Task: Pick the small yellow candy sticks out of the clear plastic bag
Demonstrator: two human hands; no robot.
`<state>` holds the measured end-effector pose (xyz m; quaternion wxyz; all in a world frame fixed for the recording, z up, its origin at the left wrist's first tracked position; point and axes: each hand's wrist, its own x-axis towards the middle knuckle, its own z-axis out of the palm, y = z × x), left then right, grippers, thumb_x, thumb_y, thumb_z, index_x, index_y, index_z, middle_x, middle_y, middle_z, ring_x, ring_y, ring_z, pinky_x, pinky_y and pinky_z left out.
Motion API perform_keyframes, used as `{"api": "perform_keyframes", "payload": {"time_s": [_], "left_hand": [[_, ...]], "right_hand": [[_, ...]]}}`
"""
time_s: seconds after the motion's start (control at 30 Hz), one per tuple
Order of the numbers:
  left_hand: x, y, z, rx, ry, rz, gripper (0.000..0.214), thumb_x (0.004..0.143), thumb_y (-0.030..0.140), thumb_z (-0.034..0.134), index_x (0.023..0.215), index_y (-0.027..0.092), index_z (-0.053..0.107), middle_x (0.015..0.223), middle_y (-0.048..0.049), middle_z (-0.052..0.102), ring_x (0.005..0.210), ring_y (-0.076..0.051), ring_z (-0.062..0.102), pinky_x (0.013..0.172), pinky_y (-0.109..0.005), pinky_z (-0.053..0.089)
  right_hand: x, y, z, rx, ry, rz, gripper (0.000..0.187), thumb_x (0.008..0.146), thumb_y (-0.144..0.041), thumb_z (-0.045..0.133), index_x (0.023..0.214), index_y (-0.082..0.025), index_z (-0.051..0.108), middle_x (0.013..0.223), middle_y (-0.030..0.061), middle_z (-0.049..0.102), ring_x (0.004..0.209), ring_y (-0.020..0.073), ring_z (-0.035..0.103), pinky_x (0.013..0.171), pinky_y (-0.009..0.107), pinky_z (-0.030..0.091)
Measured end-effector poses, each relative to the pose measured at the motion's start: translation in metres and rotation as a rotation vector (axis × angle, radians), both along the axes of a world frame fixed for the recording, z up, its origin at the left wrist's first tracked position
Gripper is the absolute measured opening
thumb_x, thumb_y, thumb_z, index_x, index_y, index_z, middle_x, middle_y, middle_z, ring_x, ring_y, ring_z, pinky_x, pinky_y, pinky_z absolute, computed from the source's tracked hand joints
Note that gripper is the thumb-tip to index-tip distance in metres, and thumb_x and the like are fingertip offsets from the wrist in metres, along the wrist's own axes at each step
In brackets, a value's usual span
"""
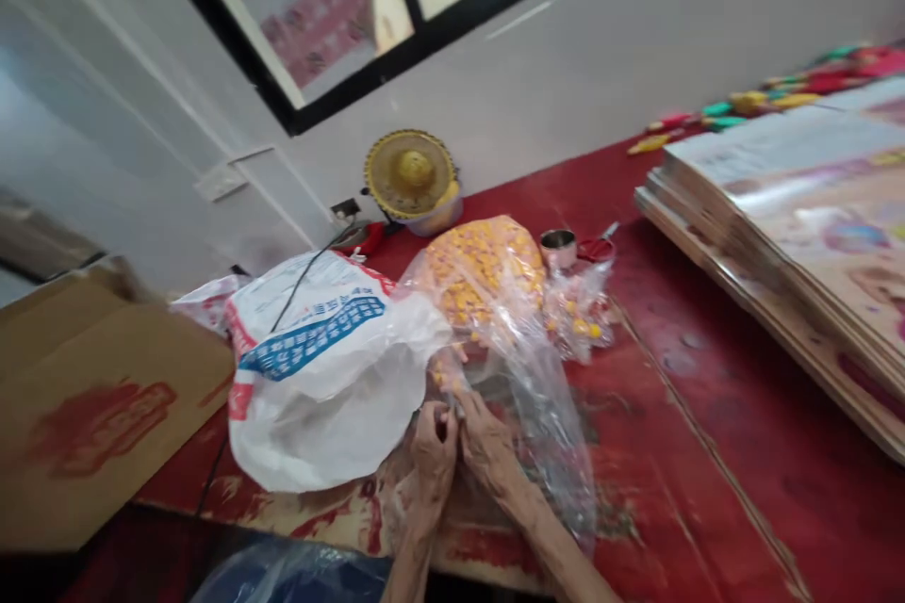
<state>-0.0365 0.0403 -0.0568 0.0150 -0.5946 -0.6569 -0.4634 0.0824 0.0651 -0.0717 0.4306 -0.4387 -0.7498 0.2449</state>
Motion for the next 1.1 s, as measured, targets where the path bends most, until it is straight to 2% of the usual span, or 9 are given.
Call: {"api": "perform_keyframes", "payload": {"time_s": [0.1, 0.23, 0.4, 0.5, 0.6, 0.77, 0.83, 0.97, 1.1], "left_hand": [[-0.004, 0.014, -0.006, -0.101, 0.043, -0.003, 0.029, 0.100, 0.042, 0.046, 0.081, 0.025, 0.058, 0.076, -0.0054, 0.068, 0.067, -0.022, 0.064, 0.066, -0.032, 0.051], [-0.020, 0.024, -0.016, -0.135, 0.077, 0.053, 0.032, 0.098, 0.050, 0.049, 0.090, 0.024, 0.064, 0.084, -0.0066, 0.073, 0.075, -0.023, 0.070, 0.070, -0.033, 0.055], [-0.026, 0.029, -0.014, -0.146, 0.022, 0.021, 0.030, 0.096, 0.054, 0.054, 0.102, 0.026, 0.064, 0.088, -0.0046, 0.072, 0.074, -0.021, 0.069, 0.068, -0.032, 0.057], [-0.016, 0.026, -0.007, -0.024, -0.070, 0.033, 0.039, 0.090, 0.054, 0.062, 0.114, 0.022, 0.062, 0.089, -0.0053, 0.069, 0.071, -0.021, 0.066, 0.064, -0.032, 0.057], [-0.010, 0.023, -0.004, 0.092, -0.120, 0.103, 0.047, 0.086, 0.053, 0.066, 0.119, 0.019, 0.061, 0.092, -0.0062, 0.067, 0.074, -0.021, 0.066, 0.063, -0.030, 0.054], [-0.018, 0.036, -0.016, -0.147, -0.034, -0.057, 0.041, 0.079, 0.057, 0.065, 0.100, 0.022, 0.058, 0.085, -0.0038, 0.065, 0.069, -0.019, 0.062, 0.061, -0.029, 0.052], [-0.021, 0.043, -0.022, -0.161, 0.010, -0.023, 0.042, 0.082, 0.060, 0.062, 0.100, 0.023, 0.057, 0.085, -0.0041, 0.066, 0.072, -0.019, 0.063, 0.063, -0.029, 0.053], [-0.019, 0.045, -0.024, -0.190, 0.083, 0.030, 0.044, 0.089, 0.063, 0.060, 0.105, 0.022, 0.060, 0.093, -0.0071, 0.071, 0.079, -0.020, 0.067, 0.070, -0.029, 0.055], [-0.008, 0.035, -0.013, -0.215, 0.087, 0.066, 0.044, 0.094, 0.061, 0.060, 0.111, 0.020, 0.064, 0.093, -0.0061, 0.072, 0.076, -0.019, 0.067, 0.067, -0.028, 0.053]], "right_hand": [[-0.006, 0.002, 0.000, -0.040, 0.005, -0.009, 0.043, 0.097, -0.003, 0.041, 0.131, -0.019, 0.064, 0.119, 0.0096, 0.070, 0.094, 0.0208, 0.072, 0.081, 0.028, 0.059], [-0.016, 0.005, 0.000, -0.032, 0.026, -0.037, 0.024, 0.104, -0.009, 0.045, 0.118, -0.018, 0.063, 0.107, 0.0081, 0.068, 0.092, 0.0221, 0.068, 0.080, 0.030, 0.056], [-0.020, 0.007, 0.005, -0.064, 0.045, -0.050, 0.022, 0.104, -0.014, 0.056, 0.125, -0.020, 0.058, 0.118, 0.0078, 0.069, 0.101, 0.0225, 0.068, 0.085, 0.032, 0.058], [-0.019, 0.008, 0.011, -0.084, 0.078, -0.022, 0.028, 0.104, -0.013, 0.057, 0.131, -0.018, 0.055, 0.130, 0.0087, 0.068, 0.112, 0.0209, 0.067, 0.093, 0.031, 0.059], [-0.020, 0.011, 0.016, -0.095, 0.070, -0.008, 0.017, 0.109, -0.020, 0.057, 0.125, -0.018, 0.057, 0.125, 0.0071, 0.068, 0.112, 0.0205, 0.065, 0.092, 0.030, 0.060], [-0.017, 0.015, 0.024, -0.274, 0.000, -0.088, 0.016, 0.112, -0.028, 0.058, 0.123, -0.016, 0.060, 0.123, 0.0092, 0.067, 0.096, 0.0220, 0.069, 0.071, 0.031, 0.058], [-0.015, 0.016, 0.025, -0.327, 0.005, -0.091, 0.014, 0.113, -0.027, 0.056, 0.122, -0.017, 0.060, 0.119, 0.0081, 0.067, 0.092, 0.0214, 0.069, 0.067, 0.031, 0.057], [-0.015, 0.018, 0.022, -0.336, 0.049, -0.097, 0.013, 0.115, -0.024, 0.052, 0.120, -0.018, 0.062, 0.114, 0.0063, 0.069, 0.093, 0.0198, 0.070, 0.076, 0.029, 0.058], [-0.014, 0.017, 0.017, -0.310, 0.086, -0.088, 0.012, 0.113, -0.024, 0.055, 0.120, -0.019, 0.063, 0.114, 0.0065, 0.069, 0.096, 0.0212, 0.070, 0.080, 0.031, 0.059]]}}
